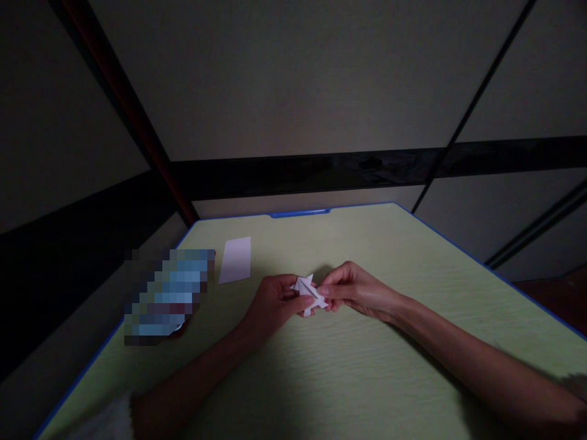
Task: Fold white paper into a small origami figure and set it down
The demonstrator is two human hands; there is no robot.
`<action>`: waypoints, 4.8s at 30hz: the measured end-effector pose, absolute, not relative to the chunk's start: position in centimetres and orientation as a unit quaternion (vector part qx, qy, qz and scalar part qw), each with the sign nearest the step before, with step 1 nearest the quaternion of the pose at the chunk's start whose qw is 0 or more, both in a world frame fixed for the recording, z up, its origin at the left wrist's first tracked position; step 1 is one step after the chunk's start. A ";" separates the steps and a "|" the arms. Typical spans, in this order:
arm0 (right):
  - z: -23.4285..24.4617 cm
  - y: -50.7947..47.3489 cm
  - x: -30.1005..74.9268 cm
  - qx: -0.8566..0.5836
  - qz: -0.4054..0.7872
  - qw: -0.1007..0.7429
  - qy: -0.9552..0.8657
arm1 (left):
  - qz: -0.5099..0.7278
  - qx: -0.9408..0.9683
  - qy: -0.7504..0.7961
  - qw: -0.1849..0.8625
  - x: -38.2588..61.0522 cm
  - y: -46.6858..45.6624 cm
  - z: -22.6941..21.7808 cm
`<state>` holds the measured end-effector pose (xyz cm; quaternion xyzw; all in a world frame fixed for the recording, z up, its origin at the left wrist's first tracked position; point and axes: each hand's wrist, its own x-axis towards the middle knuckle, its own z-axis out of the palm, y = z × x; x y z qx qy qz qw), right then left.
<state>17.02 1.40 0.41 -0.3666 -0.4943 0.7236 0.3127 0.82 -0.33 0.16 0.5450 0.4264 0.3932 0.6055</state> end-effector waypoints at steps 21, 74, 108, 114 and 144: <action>0.6 1.1 16.7 -0.394 0.674 0.328 -0.532 | 0.394 0.540 0.436 0.603 1.0 -0.5 0.4; 0.3 0.3 15.5 -0.346 0.607 0.412 -0.585 | 0.408 0.532 0.398 0.626 0.8 -0.7 0.3; -0.2 -0.1 15.4 -0.327 0.600 0.357 -0.636 | 0.280 0.649 0.371 0.602 0.6 -0.5 0.0; -0.2 0.3 15.3 -0.323 0.615 0.355 -0.625 | 0.301 0.597 0.367 0.647 0.6 -0.4 0.2; -0.5 0.0 16.0 -0.285 0.549 0.320 -0.717 | 0.341 0.562 0.349 0.668 0.6 -0.6 0.1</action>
